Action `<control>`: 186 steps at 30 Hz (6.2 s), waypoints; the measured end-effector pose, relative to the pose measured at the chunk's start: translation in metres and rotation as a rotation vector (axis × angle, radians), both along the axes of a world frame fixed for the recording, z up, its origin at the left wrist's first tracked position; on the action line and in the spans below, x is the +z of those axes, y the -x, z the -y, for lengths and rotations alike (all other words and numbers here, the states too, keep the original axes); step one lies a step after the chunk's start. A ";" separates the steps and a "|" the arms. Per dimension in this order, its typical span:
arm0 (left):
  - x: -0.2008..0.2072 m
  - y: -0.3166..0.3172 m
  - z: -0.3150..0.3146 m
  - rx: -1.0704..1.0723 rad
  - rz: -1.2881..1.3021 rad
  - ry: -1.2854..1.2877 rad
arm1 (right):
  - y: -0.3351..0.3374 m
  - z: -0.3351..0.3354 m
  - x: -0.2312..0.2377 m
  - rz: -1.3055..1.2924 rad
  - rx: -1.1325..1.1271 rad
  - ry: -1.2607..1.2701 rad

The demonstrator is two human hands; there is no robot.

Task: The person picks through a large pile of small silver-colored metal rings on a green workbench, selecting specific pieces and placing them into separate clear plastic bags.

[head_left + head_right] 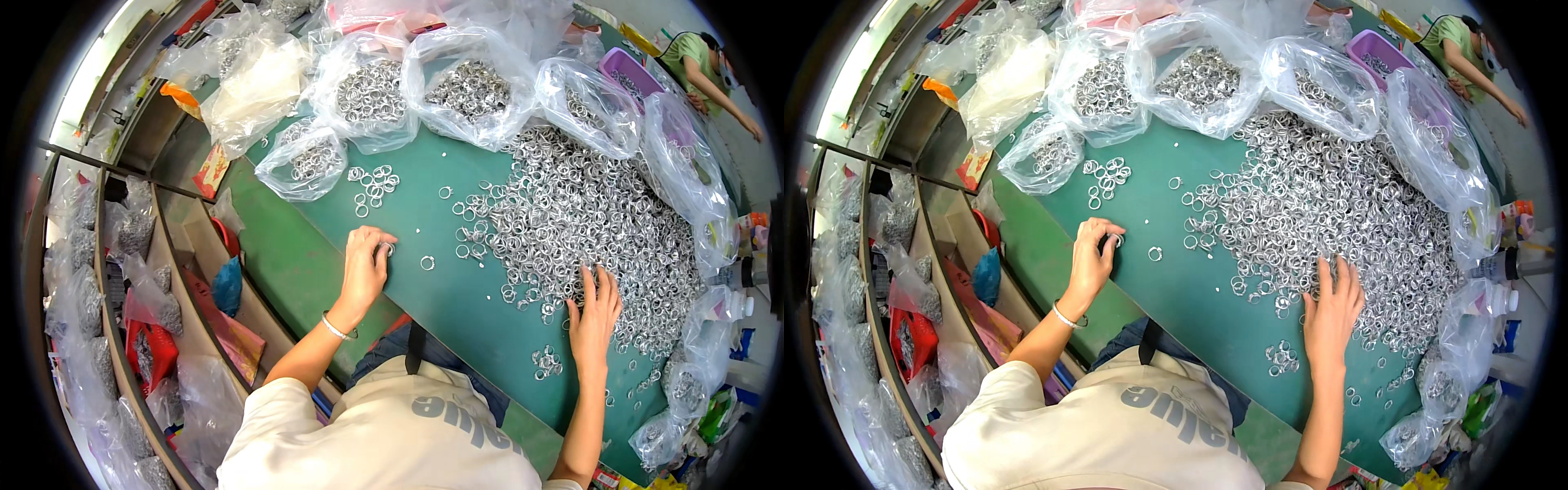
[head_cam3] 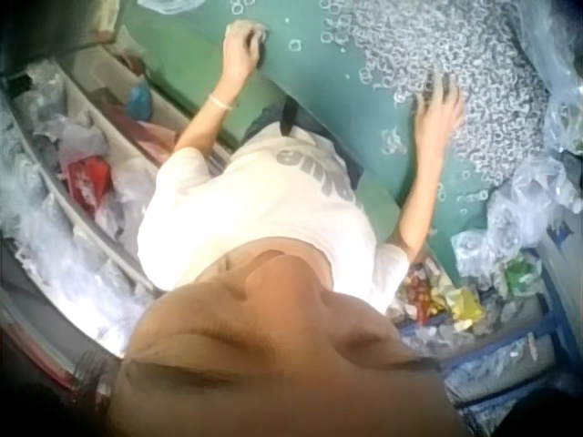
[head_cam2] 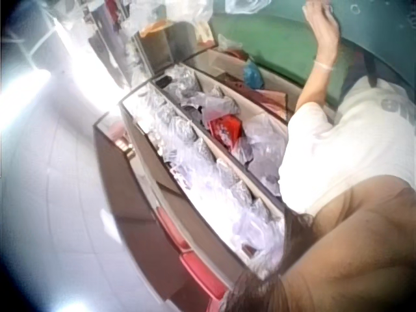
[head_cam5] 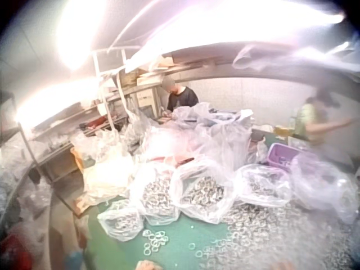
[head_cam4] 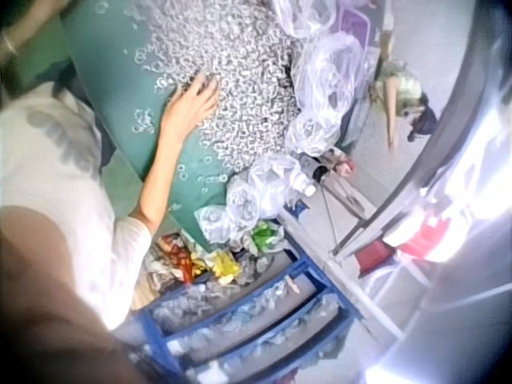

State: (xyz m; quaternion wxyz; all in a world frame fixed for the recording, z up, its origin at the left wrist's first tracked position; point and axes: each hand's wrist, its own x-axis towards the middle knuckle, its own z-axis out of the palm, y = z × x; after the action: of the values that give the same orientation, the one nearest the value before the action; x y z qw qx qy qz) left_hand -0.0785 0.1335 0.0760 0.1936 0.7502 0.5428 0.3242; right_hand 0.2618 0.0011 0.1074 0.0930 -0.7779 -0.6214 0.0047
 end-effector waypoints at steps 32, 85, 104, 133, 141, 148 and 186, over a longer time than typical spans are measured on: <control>-0.001 -0.072 -0.085 -0.514 -0.320 -0.029 | 0.066 -0.093 -0.005 -0.204 0.010 -0.392; 0.032 -0.006 -0.029 -0.253 0.249 0.460 | 0.120 -0.143 0.001 -0.562 0.189 -0.186; 0.015 0.013 -0.017 -0.156 -0.016 0.118 | 0.189 -0.126 -0.020 -0.549 0.592 -0.114; 0.244 0.050 0.029 -2.271 0.564 -0.330 | 0.054 -0.078 -0.029 0.007 0.243 -0.243; 0.272 0.128 0.064 -2.300 0.650 -0.318 | 0.072 -0.056 -0.037 0.018 0.177 -0.152; 0.268 0.137 0.086 -2.762 0.965 -0.083 | 0.101 -0.034 -0.026 0.175 0.392 -0.068; 0.022 -0.084 -0.065 -0.463 0.217 0.224 | 0.077 -0.112 0.000 -0.238 0.138 -0.363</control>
State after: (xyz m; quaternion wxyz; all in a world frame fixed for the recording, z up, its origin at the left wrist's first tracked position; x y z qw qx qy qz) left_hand 0.0053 0.1984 0.0976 0.4012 0.7892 0.3654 0.2875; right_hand 0.1850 0.1136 0.1078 0.3035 -0.6980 -0.6486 -0.0090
